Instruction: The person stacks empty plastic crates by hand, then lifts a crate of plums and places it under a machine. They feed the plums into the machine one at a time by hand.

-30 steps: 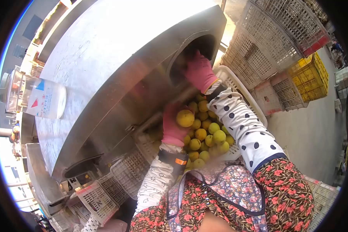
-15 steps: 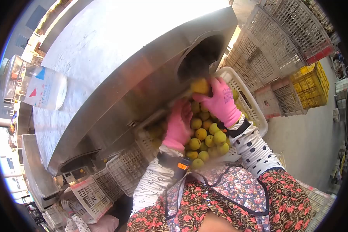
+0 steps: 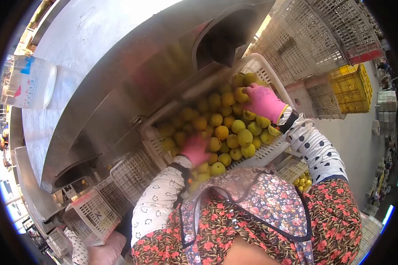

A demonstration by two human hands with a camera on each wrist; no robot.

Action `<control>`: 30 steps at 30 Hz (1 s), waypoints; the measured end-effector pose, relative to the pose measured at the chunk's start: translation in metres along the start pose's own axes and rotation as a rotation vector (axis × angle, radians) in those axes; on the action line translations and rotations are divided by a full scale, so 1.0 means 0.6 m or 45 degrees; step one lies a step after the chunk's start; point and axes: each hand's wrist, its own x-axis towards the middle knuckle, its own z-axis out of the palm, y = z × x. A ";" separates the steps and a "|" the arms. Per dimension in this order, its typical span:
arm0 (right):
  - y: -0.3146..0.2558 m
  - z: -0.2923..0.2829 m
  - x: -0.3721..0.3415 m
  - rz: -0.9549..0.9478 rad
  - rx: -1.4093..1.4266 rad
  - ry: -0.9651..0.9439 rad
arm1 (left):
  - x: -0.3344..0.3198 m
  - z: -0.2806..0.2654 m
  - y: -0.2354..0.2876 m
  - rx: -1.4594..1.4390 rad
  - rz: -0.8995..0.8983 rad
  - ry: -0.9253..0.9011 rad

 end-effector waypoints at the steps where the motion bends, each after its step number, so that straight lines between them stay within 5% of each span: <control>1: -0.001 0.029 -0.007 -0.043 -0.257 -0.140 | 0.011 -0.010 -0.001 -0.032 -0.016 -0.049; 5: 0.029 0.209 0.028 -0.063 -0.819 -0.352 | 0.035 -0.051 0.045 0.008 -0.167 -0.230; 6: 0.003 0.165 0.033 -0.139 -0.871 -0.592 | 0.039 -0.047 0.056 0.020 -0.227 -0.228; 9: 0.002 0.094 0.030 -0.010 -0.285 -0.430 | 0.031 -0.053 0.072 0.116 -0.266 -0.125; 13: -0.003 -0.018 0.004 -0.117 0.605 0.322 | 0.043 -0.050 0.060 -0.004 -0.263 -0.230; 15: -0.035 -0.091 0.016 -0.107 0.682 0.574 | 0.046 -0.045 0.066 -0.046 -0.285 -0.221; 16: -0.053 -0.116 0.035 -0.106 0.715 0.707 | 0.048 -0.030 0.067 -0.034 -0.288 -0.168; 19: -0.111 -0.126 0.107 0.272 0.068 0.662 | 0.046 -0.019 0.065 -0.002 -0.283 -0.099; 23: -0.067 -0.068 0.130 -0.119 0.136 0.918 | 0.036 -0.027 0.054 -0.099 -0.207 -0.093; 26: -0.086 -0.073 0.100 0.049 0.348 0.937 | 0.031 -0.017 0.055 -0.104 -0.111 -0.012; 30: -0.095 -0.089 0.190 0.135 -0.019 0.944 | 0.038 -0.009 0.046 -0.050 0.005 0.008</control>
